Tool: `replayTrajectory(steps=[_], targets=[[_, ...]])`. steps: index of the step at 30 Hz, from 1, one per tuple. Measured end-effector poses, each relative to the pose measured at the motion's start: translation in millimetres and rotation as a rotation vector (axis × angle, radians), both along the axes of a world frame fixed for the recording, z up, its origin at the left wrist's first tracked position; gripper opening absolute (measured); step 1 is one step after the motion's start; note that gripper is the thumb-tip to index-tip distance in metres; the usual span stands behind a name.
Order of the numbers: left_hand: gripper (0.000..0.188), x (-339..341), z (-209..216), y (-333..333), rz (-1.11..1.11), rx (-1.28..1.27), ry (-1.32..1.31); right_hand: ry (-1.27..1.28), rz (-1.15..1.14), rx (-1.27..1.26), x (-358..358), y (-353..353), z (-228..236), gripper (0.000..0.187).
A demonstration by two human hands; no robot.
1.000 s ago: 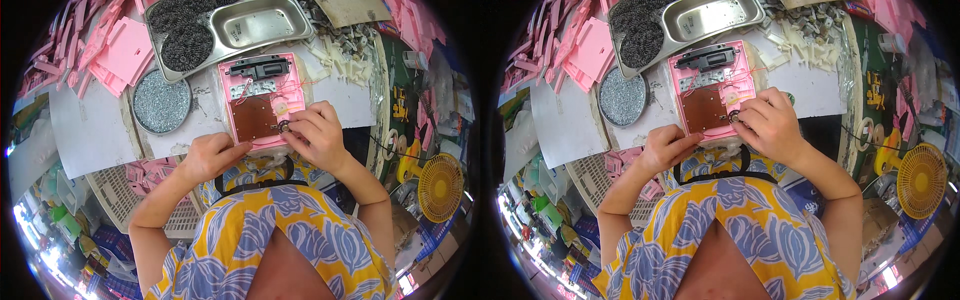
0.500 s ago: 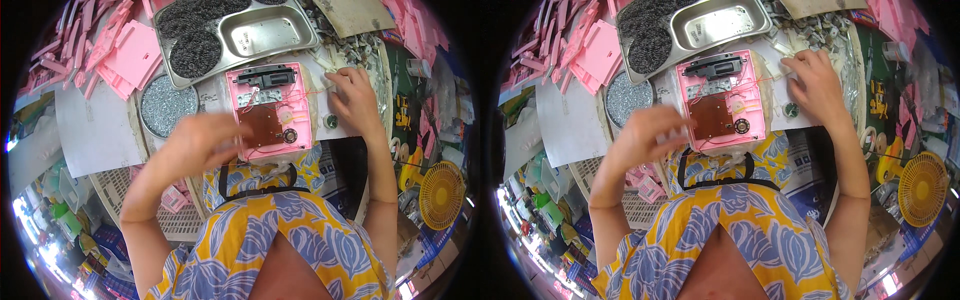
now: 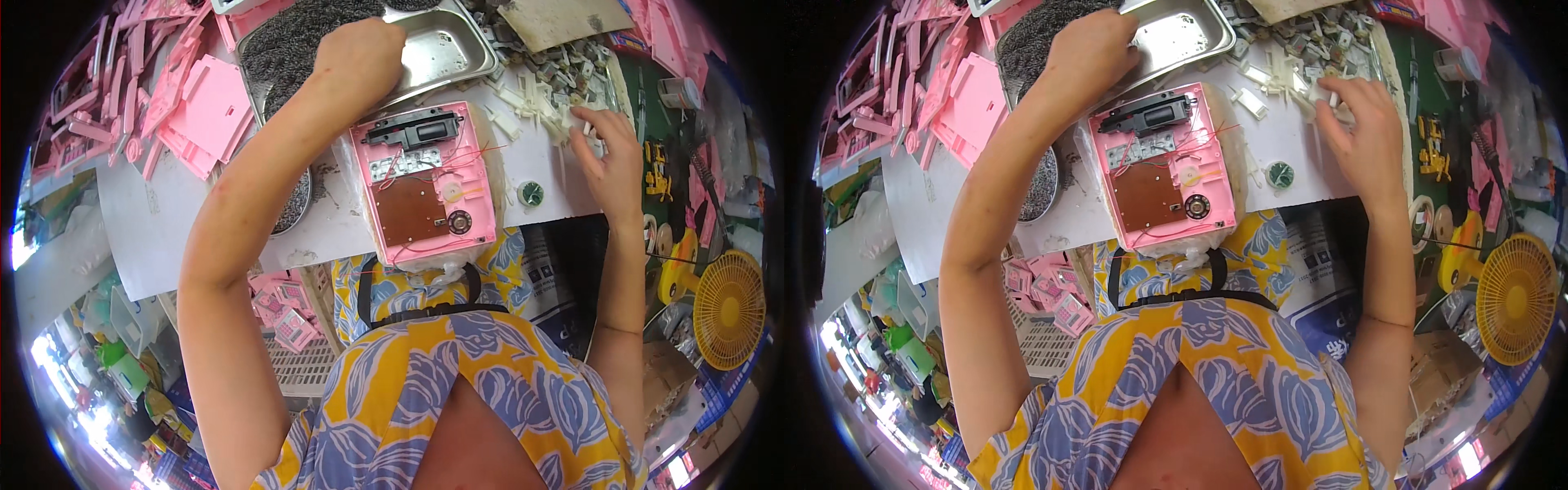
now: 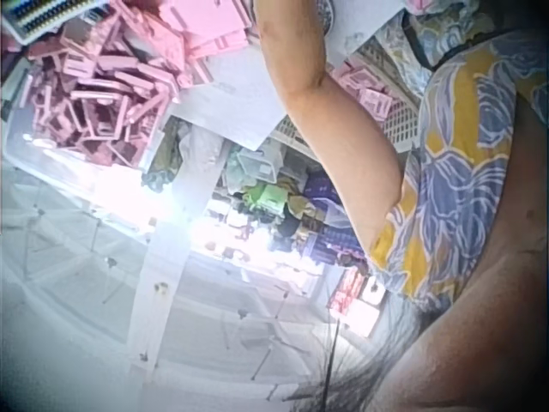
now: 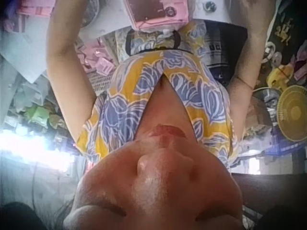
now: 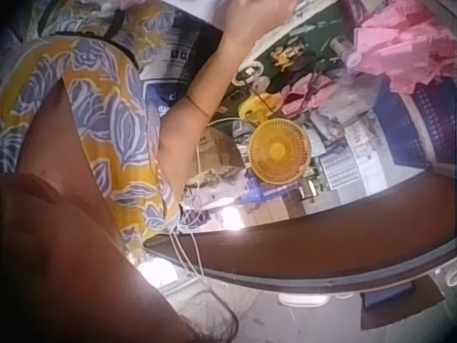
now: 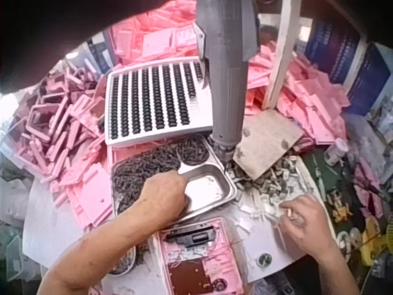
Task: Soldering internal wiring and electronic components inside a pink toy casing and securing it with screws.
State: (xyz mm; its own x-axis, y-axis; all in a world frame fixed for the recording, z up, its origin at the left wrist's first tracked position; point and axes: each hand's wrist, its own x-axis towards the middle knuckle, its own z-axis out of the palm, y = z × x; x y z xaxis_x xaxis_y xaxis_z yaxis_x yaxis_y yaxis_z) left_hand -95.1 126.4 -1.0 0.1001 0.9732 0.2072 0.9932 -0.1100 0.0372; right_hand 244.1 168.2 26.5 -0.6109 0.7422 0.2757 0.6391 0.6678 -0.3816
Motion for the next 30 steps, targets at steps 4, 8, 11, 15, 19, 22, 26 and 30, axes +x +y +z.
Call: replayTrajectory(steps=[4,8,11,15,19,22,26,30], targets=[[0.018,12,48,-47,0.027,-0.039,-0.676,0.271,0.035,-0.376,1,-36,12,0.027],[0.021,46,59,-127,0.116,-0.253,-1.584,0.520,0.218,-0.567,-23,-78,11,0.030],[0.028,65,50,-160,0.333,-0.446,-2.100,0.524,0.412,-0.507,-46,-93,15,0.035],[0.011,75,19,-177,0.329,-0.435,-2.431,0.544,0.494,-0.381,-56,-100,15,0.039],[0.008,80,10,-180,0.218,-0.382,-2.446,0.469,0.505,-0.240,-56,-103,18,0.038],[0.009,83,11,-181,0.302,-0.406,-2.447,0.460,0.488,-0.197,-53,-106,18,0.038],[0.010,92,20,-180,0.337,-0.405,-2.313,0.403,0.491,-0.152,-46,-109,18,0.037],[0.015,106,29,-185,0.215,-0.342,-1.827,0.404,0.475,-0.224,-39,-111,9,0.038]])
